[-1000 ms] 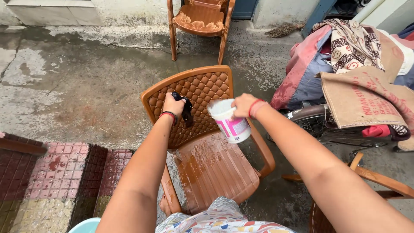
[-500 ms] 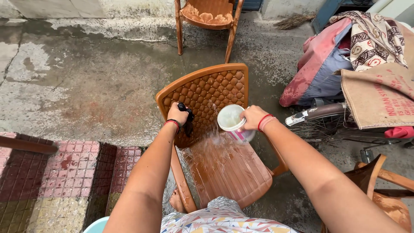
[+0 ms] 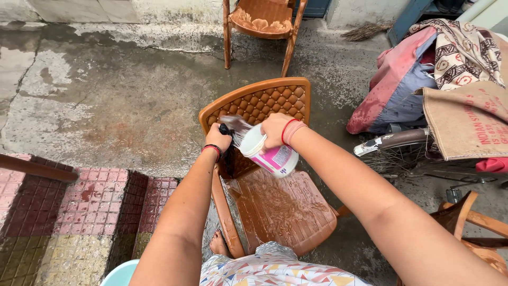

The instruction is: Clean and rinse plastic chairs using water and a cloth.

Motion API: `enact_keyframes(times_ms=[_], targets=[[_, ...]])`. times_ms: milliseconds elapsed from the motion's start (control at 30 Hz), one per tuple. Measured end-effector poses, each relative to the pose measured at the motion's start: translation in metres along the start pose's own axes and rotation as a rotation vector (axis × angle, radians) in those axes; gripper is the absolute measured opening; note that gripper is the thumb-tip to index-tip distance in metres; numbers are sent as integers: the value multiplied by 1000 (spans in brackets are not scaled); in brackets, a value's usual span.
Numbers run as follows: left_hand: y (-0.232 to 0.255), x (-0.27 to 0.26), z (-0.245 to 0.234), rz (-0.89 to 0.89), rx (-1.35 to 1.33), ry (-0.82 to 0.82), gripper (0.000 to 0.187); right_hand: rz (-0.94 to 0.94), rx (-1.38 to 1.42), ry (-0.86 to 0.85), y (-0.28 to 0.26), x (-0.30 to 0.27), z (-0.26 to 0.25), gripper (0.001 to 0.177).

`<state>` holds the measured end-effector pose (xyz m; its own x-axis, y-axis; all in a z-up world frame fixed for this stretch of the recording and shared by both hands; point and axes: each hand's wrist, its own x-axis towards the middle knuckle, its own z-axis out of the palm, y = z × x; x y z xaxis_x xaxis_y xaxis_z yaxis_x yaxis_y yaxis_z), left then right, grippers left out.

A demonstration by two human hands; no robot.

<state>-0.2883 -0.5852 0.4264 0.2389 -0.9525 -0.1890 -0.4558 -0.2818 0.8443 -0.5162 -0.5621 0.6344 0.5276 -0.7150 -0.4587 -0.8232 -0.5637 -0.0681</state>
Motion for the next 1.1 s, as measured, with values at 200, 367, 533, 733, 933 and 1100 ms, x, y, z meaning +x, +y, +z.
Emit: enact_keyframes(times_ms=[200, 367, 533, 733, 933, 1100], targets=[[38, -20, 1, 20, 134, -67, 42, -25, 147, 213, 42, -20, 71, 61], [52, -34, 33, -3, 255, -259, 40, 46, 226, 173, 65, -57, 130, 57], [71, -44, 75, -13, 468, -488, 45, 149, 192, -24, 100, -76, 173, 69], [116, -55, 102, 49, 439, -447, 46, 407, 226, -232, 149, -67, 127, 63], [160, -57, 109, 183, 242, -297, 33, 465, 258, 21, 172, -73, 46, 65], [161, -74, 102, 160, 166, -219, 27, 322, 160, 248, 188, -62, 108, 64]])
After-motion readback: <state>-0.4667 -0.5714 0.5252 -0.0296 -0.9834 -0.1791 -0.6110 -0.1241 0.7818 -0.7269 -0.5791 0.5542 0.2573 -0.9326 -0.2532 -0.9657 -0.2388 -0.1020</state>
